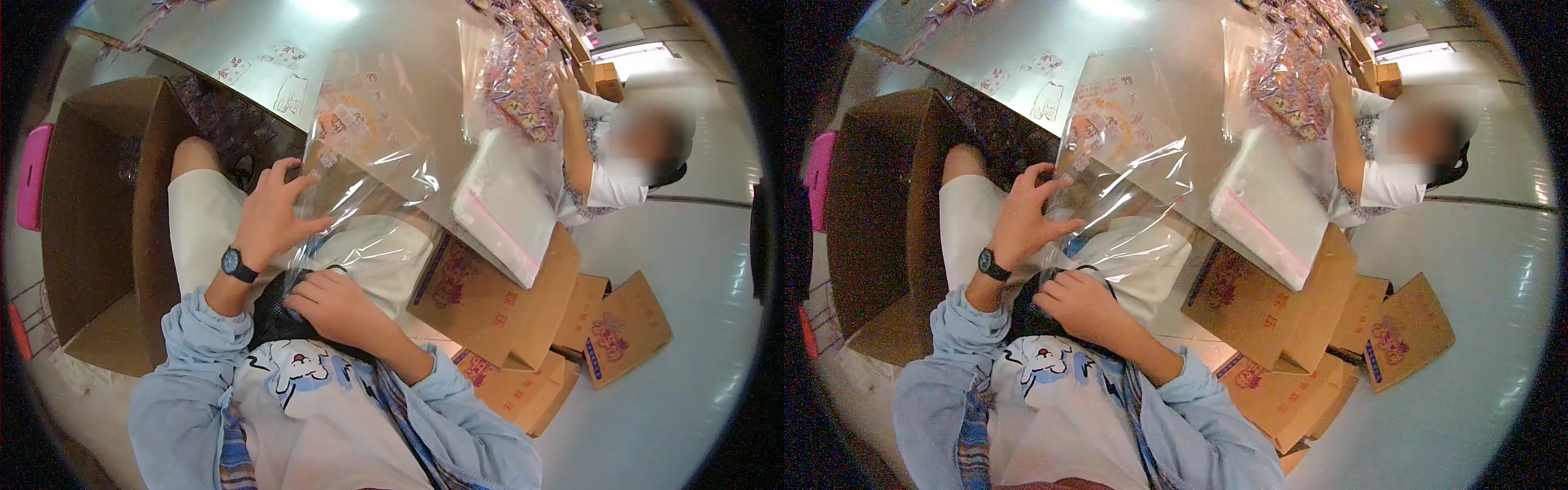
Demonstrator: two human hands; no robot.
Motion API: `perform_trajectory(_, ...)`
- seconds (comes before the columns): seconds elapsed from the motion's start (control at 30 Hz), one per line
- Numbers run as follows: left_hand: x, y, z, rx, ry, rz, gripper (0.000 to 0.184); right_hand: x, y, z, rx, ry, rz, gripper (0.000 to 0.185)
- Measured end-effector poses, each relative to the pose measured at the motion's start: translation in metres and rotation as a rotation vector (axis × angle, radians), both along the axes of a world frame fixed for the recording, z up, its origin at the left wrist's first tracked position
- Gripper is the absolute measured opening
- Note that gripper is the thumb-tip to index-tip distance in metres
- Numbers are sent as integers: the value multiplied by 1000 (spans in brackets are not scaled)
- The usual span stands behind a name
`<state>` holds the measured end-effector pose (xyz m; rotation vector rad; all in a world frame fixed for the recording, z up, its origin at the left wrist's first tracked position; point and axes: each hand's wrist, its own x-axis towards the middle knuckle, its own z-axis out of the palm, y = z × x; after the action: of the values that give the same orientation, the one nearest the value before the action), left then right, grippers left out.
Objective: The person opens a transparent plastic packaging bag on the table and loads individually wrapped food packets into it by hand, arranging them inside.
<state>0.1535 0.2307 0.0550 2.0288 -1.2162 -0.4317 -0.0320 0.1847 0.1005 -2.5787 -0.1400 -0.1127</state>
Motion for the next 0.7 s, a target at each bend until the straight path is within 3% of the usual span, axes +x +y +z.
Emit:
perform_trajectory(0.1,-31,-3,17,-55,-206,52,83,-17,1,-12,70,-51,-126,21)
perform_trajectory(0.2,-59,-16,19,-59,-184,-93,88,-24,-1,-6,100,-140,-139,21)
perform_trajectory(0.33,-55,-33,2,110,-214,-68,96,-30,-12,3,89,-150,-76,23)
perform_trajectory(0.47,-34,-31,-12,24,-118,-57,69,-31,-24,3,147,-176,-112,27)
perform_trajectory(0.5,-28,-29,-8,-21,-143,-55,48,-31,-26,4,158,-195,-126,28)
perform_trajectory(0.6,-6,-29,-19,-40,14,-42,34,-27,-30,5,138,-182,-125,29)
perform_trajectory(0.63,2,-29,-20,-73,-54,-35,19,-26,-33,5,134,-171,-123,28)
perform_trajectory(0.7,13,-34,-7,-60,182,44,11,-24,-41,10,125,-142,-121,28)
